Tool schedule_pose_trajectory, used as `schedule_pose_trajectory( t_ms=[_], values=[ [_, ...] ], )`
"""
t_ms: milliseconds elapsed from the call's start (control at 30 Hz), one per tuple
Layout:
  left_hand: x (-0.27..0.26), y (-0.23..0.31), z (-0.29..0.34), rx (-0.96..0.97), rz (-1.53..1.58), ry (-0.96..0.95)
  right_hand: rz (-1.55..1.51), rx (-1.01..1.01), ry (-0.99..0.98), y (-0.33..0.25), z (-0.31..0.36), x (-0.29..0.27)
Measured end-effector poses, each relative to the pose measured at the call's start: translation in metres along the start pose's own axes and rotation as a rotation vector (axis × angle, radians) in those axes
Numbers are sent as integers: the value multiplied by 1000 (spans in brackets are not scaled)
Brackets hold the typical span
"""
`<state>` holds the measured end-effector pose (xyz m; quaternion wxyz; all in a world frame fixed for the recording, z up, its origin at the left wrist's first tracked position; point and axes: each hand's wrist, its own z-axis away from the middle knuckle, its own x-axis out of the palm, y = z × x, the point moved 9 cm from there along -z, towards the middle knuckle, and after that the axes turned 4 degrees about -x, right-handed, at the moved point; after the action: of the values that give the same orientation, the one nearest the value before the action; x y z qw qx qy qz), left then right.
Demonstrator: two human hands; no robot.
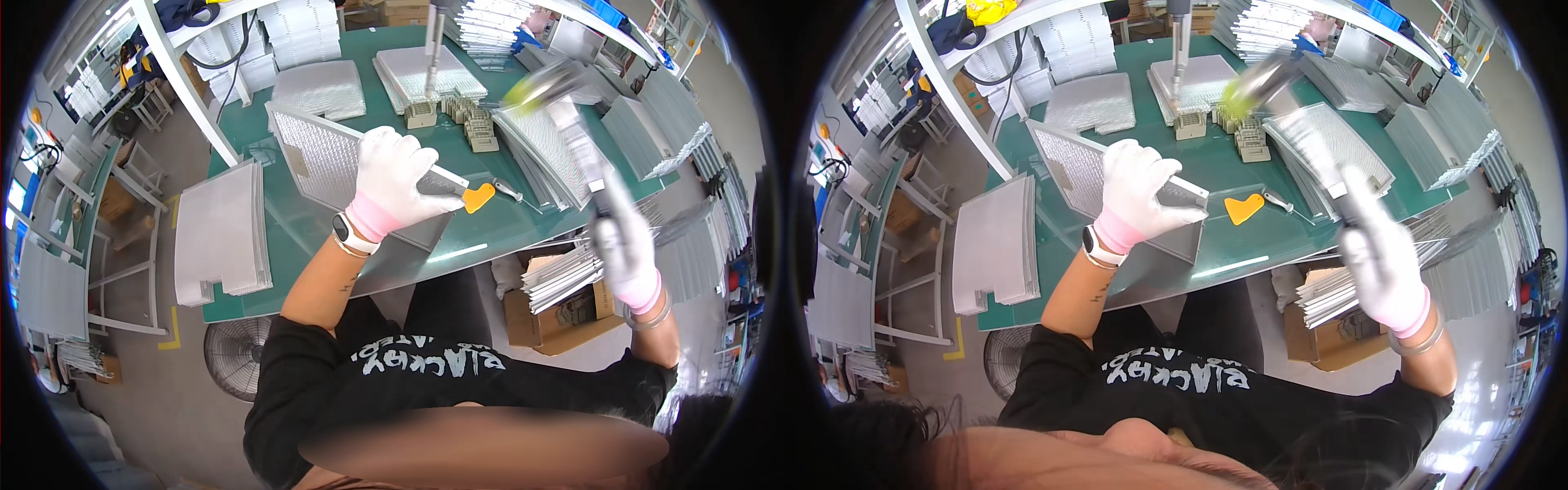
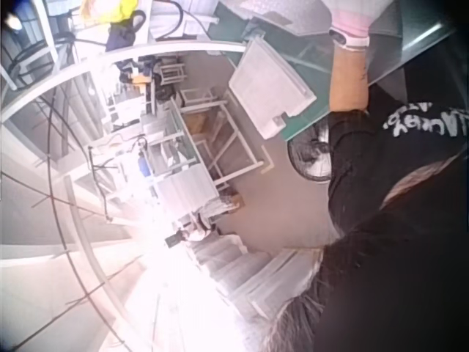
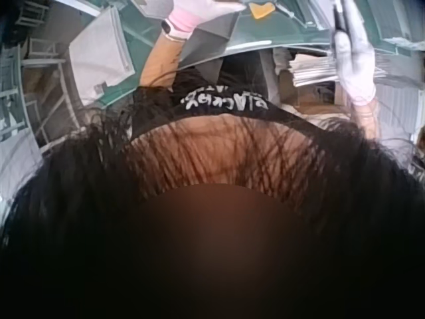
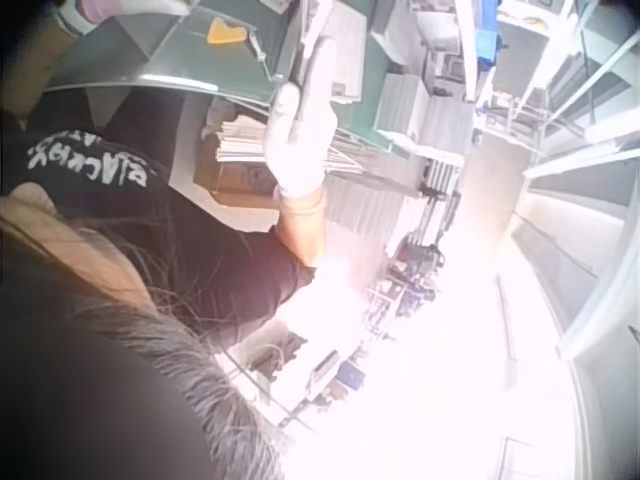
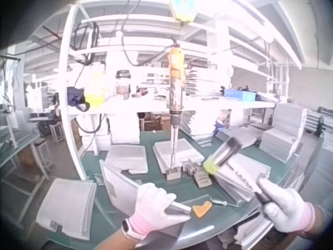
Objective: Assembling a mesh filter unit by attaching a plastic housing component using an electric screwdriver.
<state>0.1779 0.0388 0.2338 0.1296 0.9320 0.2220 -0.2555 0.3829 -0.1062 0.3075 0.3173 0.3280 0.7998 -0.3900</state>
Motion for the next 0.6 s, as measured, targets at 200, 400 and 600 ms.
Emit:
schedule_pose_trajectory(
  t_ms=[200, 400, 600],
  values=[
    [-2, 4, -1, 9, 26, 7, 201, 218, -307, 49, 45, 81],
    [-17, 11, 3, 34, 59, 68, 99, 319, -282, 137, 67, 152],
    [-35, -5, 54, -447, 1047, 54, 123, 51, 11, 131, 11, 168]
  ],
)
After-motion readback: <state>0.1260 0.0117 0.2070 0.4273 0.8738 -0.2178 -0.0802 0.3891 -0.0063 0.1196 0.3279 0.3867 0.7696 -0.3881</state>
